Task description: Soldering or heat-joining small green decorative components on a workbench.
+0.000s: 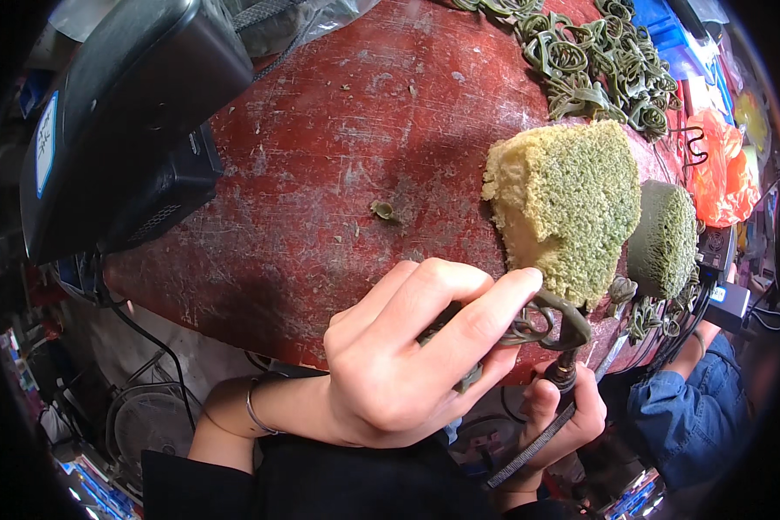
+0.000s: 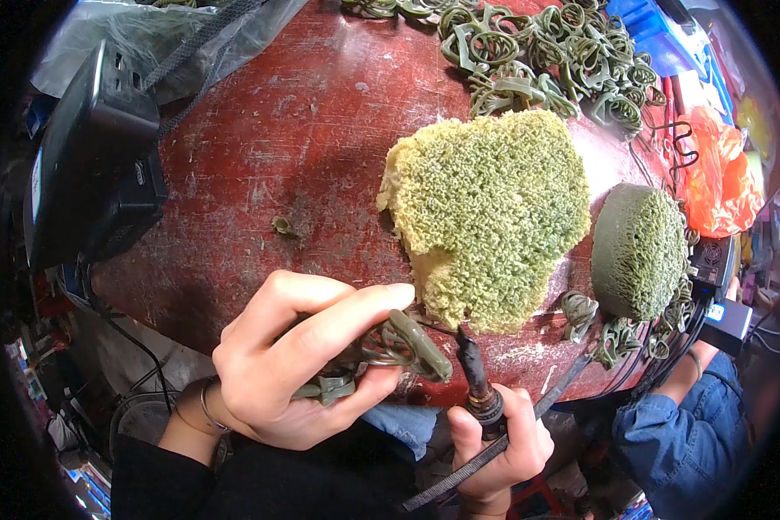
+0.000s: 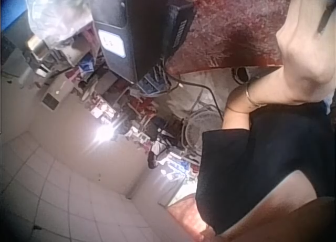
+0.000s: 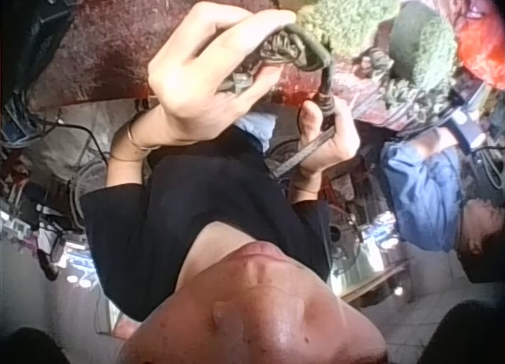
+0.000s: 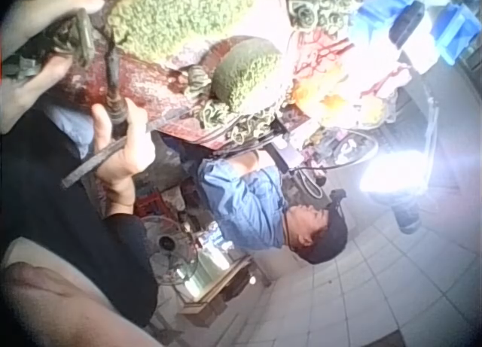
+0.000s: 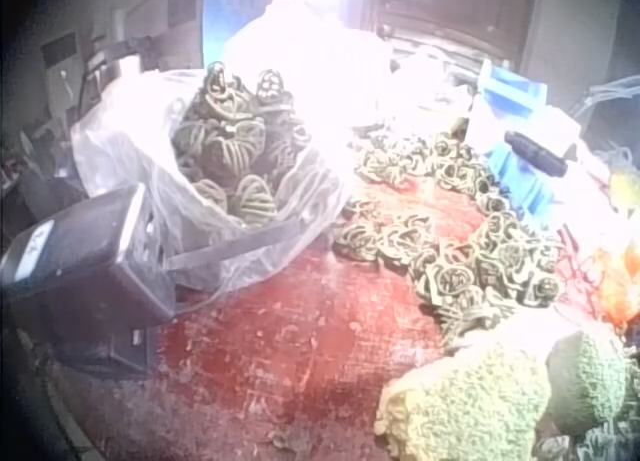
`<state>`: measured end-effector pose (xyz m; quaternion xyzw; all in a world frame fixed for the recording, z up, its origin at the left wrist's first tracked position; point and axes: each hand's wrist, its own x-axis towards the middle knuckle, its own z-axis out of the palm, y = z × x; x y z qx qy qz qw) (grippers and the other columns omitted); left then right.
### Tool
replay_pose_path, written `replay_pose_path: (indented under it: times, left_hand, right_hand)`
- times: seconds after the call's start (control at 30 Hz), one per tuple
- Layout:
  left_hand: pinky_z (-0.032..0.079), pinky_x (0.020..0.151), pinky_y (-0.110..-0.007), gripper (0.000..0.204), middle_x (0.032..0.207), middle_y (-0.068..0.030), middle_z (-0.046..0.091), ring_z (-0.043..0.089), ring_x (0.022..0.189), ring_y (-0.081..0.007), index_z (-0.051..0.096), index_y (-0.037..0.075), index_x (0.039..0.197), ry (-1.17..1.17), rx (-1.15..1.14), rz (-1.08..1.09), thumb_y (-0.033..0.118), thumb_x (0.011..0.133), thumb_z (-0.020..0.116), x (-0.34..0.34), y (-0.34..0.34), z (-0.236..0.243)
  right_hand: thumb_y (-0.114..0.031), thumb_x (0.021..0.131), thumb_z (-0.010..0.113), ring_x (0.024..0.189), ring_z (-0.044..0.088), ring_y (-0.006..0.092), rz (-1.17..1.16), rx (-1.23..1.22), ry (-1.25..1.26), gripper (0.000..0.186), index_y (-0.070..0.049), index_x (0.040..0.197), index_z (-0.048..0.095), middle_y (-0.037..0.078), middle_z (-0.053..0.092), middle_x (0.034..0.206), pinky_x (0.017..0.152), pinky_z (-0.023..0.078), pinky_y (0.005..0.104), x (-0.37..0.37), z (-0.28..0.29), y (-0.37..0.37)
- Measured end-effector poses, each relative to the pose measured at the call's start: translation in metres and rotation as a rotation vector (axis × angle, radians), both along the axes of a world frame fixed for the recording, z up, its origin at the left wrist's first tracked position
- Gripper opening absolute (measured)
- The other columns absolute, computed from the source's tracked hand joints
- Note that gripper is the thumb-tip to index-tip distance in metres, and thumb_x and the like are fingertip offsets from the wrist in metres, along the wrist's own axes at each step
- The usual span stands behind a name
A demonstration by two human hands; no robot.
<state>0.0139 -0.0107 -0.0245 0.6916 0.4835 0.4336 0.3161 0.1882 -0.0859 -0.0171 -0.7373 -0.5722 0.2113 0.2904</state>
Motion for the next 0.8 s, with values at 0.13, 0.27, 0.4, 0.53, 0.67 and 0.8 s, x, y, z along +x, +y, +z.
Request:
replay_pose_path:
  times: [0.13, 0.27, 0.4, 0.53, 0.67, 0.8]
  left_hand:
    - [0.049, 0.060, -0.024, 0.046, 0.083, -0.0073, 0.055, 0.059, 0.070, -0.0154, 0.063, 0.003, 0.101, -0.027, -0.009, 0.004, -0.002, 0.057, 0.074, 0.000, 0.001, -0.001]
    - [0.048, 0.062, -0.025, 0.043, 0.086, -0.0104, 0.059, 0.059, 0.072, -0.0147, 0.062, -0.001, 0.099, -0.203, -0.144, -0.062, 0.000, 0.058, 0.074, -0.002, 0.006, 0.003]
    - [0.047, 0.067, -0.024, 0.037, 0.093, -0.0146, 0.062, 0.058, 0.075, -0.0132, 0.062, -0.004, 0.095, -0.430, -0.379, -0.189, 0.000, 0.061, 0.073, -0.007, 0.010, 0.010]
    - [0.046, 0.067, -0.023, 0.037, 0.088, -0.0120, 0.061, 0.058, 0.076, -0.0117, 0.061, -0.006, 0.096, -0.575, -0.506, -0.252, 0.003, 0.062, 0.073, -0.008, 0.010, 0.014]
    - [0.046, 0.065, -0.023, 0.037, 0.084, -0.0103, 0.059, 0.059, 0.070, -0.0124, 0.061, -0.007, 0.096, -0.662, -0.644, -0.241, 0.005, 0.063, 0.073, -0.004, 0.008, 0.021]
    - [0.046, 0.066, -0.023, 0.038, 0.083, -0.0097, 0.059, 0.059, 0.070, -0.0127, 0.061, -0.006, 0.096, -0.666, -0.691, -0.222, 0.003, 0.062, 0.073, -0.003, 0.008, 0.021]
  right_hand:
    - [-0.036, 0.077, 0.066, 0.047, 0.050, 0.0149, -0.053, 0.026, 0.114, 0.042, 0.005, 0.078, 0.057, 0.005, 0.051, 0.055, 0.048, 0.038, 0.0242, 0.000, -0.005, -0.003]
    - [-0.038, 0.079, 0.063, 0.047, 0.049, 0.0113, -0.152, 0.031, 0.256, 0.044, 0.006, 0.076, 0.056, 0.003, 0.050, 0.052, 0.048, 0.038, 0.0218, -0.006, -0.001, 0.002]
    - [-0.038, 0.079, 0.063, 0.048, 0.049, 0.0115, -0.131, 0.051, 0.282, 0.044, 0.005, 0.077, 0.057, 0.002, 0.050, 0.052, 0.048, 0.039, 0.0218, -0.002, -0.004, 0.000]
    - [-0.035, 0.078, 0.065, 0.048, 0.050, 0.0127, -0.082, 0.070, 0.292, 0.039, 0.004, 0.079, 0.058, 0.004, 0.052, 0.055, 0.047, 0.039, 0.0231, 0.002, -0.008, -0.002]
    - [-0.032, 0.077, 0.067, 0.048, 0.050, 0.0135, -0.055, 0.063, 0.287, 0.037, 0.004, 0.079, 0.057, 0.006, 0.053, 0.058, 0.046, 0.038, 0.0239, 0.006, -0.005, -0.003]
    - [-0.031, 0.077, 0.067, 0.048, 0.050, 0.0138, -0.052, 0.076, 0.300, 0.037, 0.004, 0.080, 0.056, 0.006, 0.052, 0.058, 0.045, 0.038, 0.0240, 0.008, -0.008, -0.004]
